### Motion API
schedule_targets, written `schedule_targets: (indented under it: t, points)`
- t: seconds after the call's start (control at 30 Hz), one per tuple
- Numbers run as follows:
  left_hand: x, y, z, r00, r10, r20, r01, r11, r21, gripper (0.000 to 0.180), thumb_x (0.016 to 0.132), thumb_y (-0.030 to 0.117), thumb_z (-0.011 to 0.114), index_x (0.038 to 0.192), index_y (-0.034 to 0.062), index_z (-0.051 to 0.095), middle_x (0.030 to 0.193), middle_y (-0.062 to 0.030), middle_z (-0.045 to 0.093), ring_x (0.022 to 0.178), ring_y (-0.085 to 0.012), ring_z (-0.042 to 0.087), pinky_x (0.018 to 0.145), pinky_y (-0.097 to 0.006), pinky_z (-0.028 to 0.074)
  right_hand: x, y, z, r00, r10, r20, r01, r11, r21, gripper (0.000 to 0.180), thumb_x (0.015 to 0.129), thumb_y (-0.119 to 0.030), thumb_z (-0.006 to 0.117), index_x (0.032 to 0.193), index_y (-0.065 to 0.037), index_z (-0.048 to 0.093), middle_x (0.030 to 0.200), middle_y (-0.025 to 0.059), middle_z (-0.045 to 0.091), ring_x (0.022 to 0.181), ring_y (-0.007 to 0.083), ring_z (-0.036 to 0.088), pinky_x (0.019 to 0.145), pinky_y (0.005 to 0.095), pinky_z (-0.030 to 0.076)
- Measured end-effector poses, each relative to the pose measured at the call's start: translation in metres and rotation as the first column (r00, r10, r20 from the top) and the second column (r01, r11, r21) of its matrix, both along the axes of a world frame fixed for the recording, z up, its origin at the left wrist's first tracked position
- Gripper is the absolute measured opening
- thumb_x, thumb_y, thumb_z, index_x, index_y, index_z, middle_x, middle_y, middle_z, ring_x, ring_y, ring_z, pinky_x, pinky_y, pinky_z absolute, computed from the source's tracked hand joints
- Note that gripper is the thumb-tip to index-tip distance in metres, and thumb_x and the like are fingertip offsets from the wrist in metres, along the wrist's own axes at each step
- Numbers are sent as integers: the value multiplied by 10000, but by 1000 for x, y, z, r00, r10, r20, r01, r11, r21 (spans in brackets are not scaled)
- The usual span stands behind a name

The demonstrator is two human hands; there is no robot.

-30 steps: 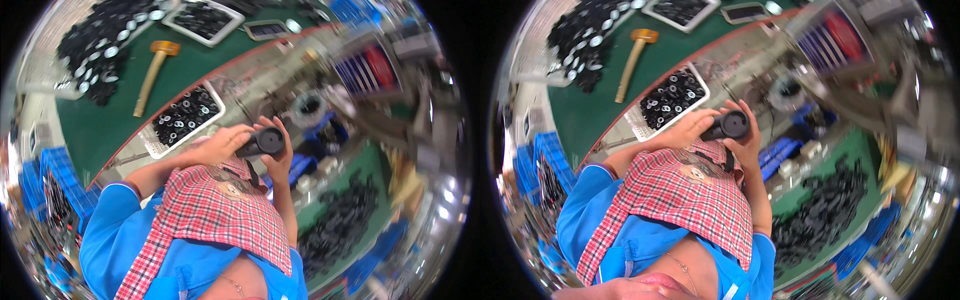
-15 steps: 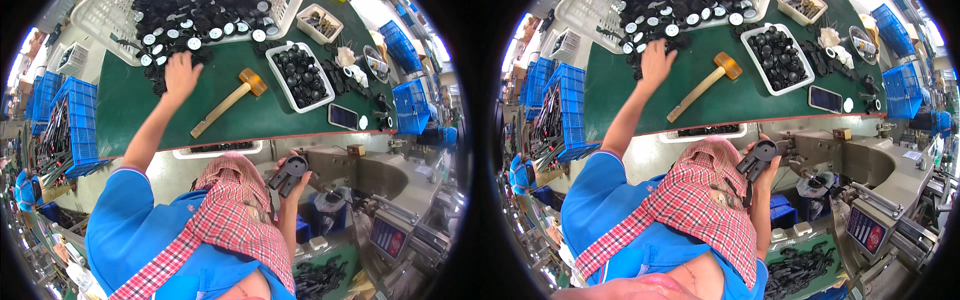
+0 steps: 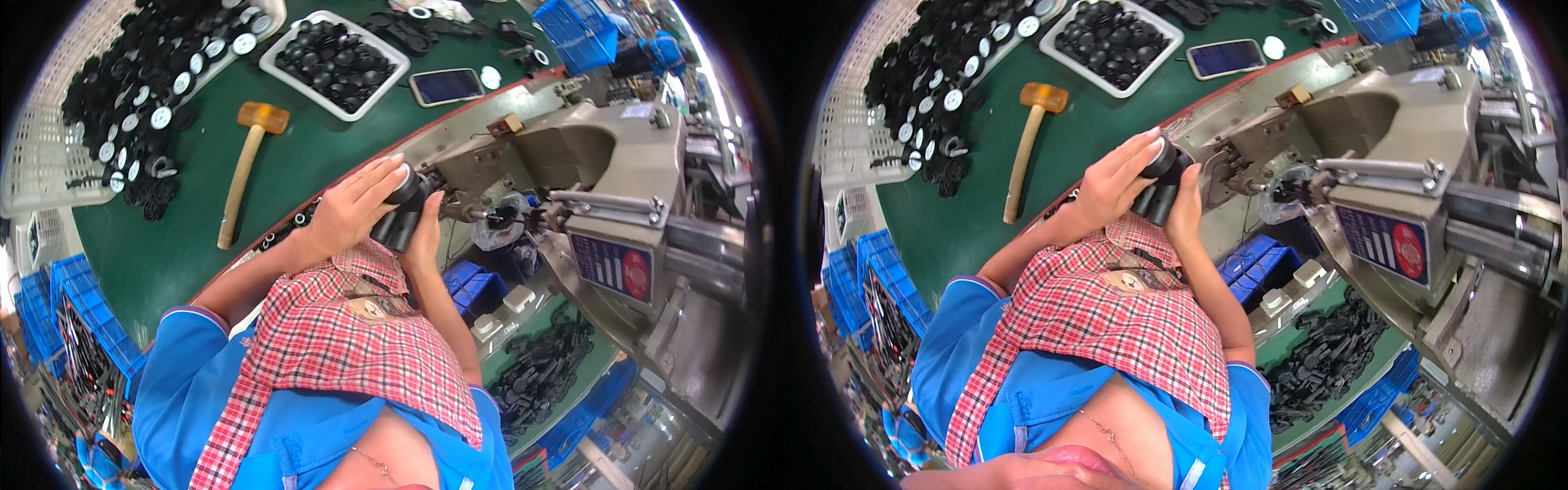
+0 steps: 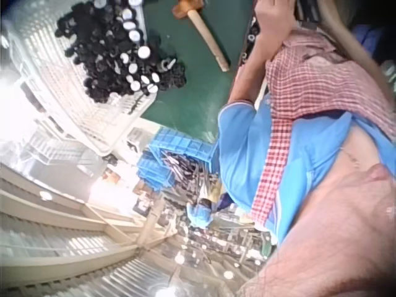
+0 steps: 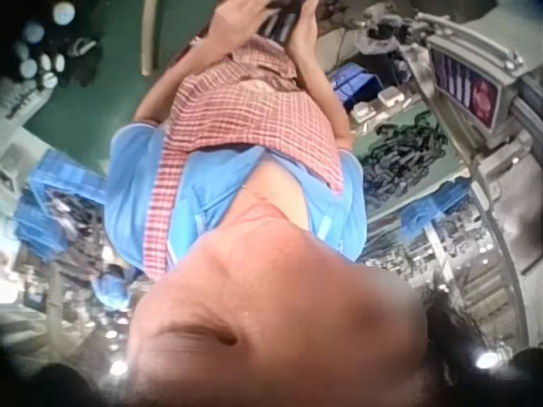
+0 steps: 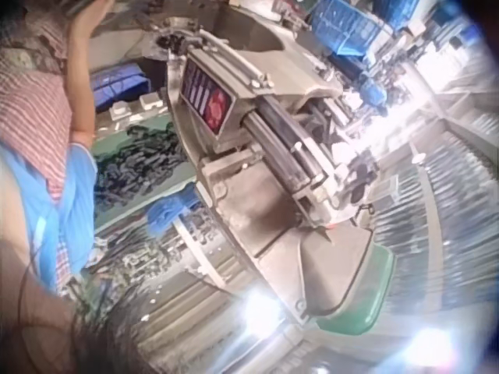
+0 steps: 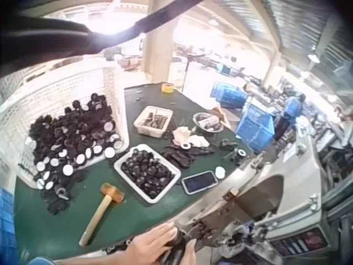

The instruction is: The person assembles small black circular components by placing them into a machine, using a rubber mallet to secure them, and then placing the finished items into a white basket.

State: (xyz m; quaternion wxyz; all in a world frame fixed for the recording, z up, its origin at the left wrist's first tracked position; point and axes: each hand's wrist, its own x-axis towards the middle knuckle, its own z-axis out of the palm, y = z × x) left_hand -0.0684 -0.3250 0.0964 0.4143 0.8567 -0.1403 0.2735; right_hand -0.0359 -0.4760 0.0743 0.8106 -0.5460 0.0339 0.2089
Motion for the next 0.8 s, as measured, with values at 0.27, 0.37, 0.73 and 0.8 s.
schedule_targets:
  t: [0.27, 0.37, 0.73, 0.8]
  points:
    - [8, -47, 8, 971, -240, 13, 240, 970, -42, 490, 875, 138, 636, 1316, -51, 535, 1424, -268, 446, 1303, -433, 459, 1081, -470, 380, 6, -44, 1, 885, 0, 466, 47, 995, -89, 786, 952, -605, 465, 1429, 7, 338, 1312, 140, 514, 1188, 216, 528, 1018, 332, 404]
    - [18, -56, 10, 945, -327, -6, 325, 942, -85, 474, 942, 177, 552, 1350, -56, 486, 1393, -251, 475, 1297, -391, 471, 1108, -466, 333, 5, -61, -9, 953, -19, 301, -4, 997, 76, 840, 882, -606, 597, 1413, 10, 388, 1314, 128, 524, 1187, 204, 535, 1010, 327, 419]
    - [37, -72, 1, 777, -565, -279, 420, 794, -439, 600, 978, 433, 520, 1348, -36, 463, 1255, -157, 558, 1129, -236, 569, 981, -353, 433, 6, -113, 8, 828, 119, 548, -46, 988, -146, 795, 767, -319, 704, 1438, -39, 380, 1416, 129, 408, 1295, 255, 446, 1055, 375, 393]
    - [36, -76, 2, 767, -578, -279, 429, 785, -447, 617, 973, 450, 526, 1342, -40, 465, 1256, -158, 555, 1131, -245, 570, 971, -356, 441, 2, -119, 11, 839, 129, 528, -43, 984, -173, 743, 757, -241, 697, 1407, -29, 405, 1331, 118, 441, 1247, 248, 479, 983, 365, 462]
